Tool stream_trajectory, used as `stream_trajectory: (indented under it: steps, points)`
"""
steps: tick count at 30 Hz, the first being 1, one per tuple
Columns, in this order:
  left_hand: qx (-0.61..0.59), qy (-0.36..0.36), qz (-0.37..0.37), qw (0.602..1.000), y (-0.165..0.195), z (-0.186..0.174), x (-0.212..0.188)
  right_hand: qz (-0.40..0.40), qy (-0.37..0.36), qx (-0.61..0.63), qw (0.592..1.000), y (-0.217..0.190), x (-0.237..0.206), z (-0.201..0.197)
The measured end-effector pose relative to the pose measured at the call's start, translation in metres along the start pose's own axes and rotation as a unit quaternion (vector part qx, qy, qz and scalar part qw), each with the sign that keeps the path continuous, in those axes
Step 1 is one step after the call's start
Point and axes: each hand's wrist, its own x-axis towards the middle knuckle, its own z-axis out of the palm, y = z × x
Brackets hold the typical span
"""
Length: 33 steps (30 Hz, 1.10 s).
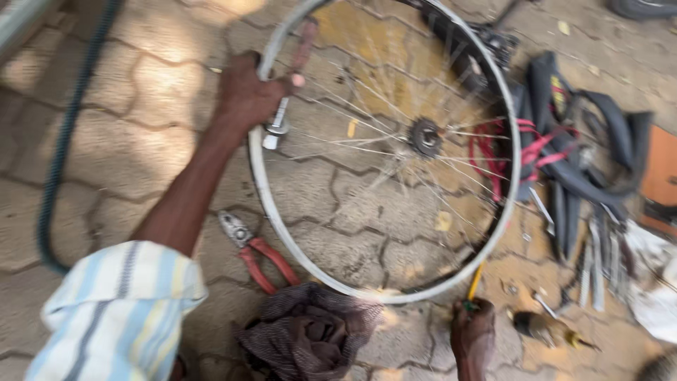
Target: The person works on a bicycle wheel lying on the ground, using pliers and a screwdriver to adjust a small metal ring on the rim. They wipe the rim with a cloth and continue to manipulate the ring and rim area with their hands and tools.
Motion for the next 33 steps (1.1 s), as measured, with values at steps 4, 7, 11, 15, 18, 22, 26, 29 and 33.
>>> stream_trajectory:
  steps: [4, 7, 11, 15, 18, 22, 26, 29, 33]
  points:
    - [0.021, -0.023, -0.058, 0.998, 0.006, -0.002, 0.004, 0.129, -0.057, 0.275, 0.951, -0.026, -0.022, 0.007]
    - [0.027, -0.004, -0.045, 0.999, 0.013, -0.005, 0.006, 0.156, -0.118, 0.494, 0.847, -0.065, -0.057, 0.016]
    - [-0.010, -0.007, -0.064, 0.998, 0.021, -0.007, 0.008, 0.124, -0.197, 0.553, 0.800, -0.110, -0.099, 0.024]
    - [0.003, -0.010, -0.070, 0.998, 0.026, -0.009, 0.008, 0.131, -0.362, 0.558, 0.735, -0.117, -0.104, 0.036]
    - [-0.070, -0.036, -0.084, 0.993, 0.025, -0.009, 0.006, 0.013, -0.482, 0.422, 0.768, -0.089, -0.097, 0.044]
    - [-0.060, -0.017, -0.082, 0.995, 0.020, -0.006, 0.007, -0.379, -0.323, 0.290, 0.818, -0.052, -0.067, 0.029]
    - [-0.059, 0.004, -0.054, 0.997, 0.016, -0.003, 0.012, -0.067, -0.563, 0.109, 0.817, -0.070, 0.000, -0.048]
    - [-0.056, -0.008, -0.065, 0.996, 0.016, -0.002, 0.012, -0.188, -0.269, 0.274, 0.904, -0.123, -0.008, -0.119]
    - [-0.076, -0.026, -0.076, 0.994, 0.018, -0.005, 0.008, -0.285, -0.035, 0.327, 0.900, -0.236, -0.039, -0.154]
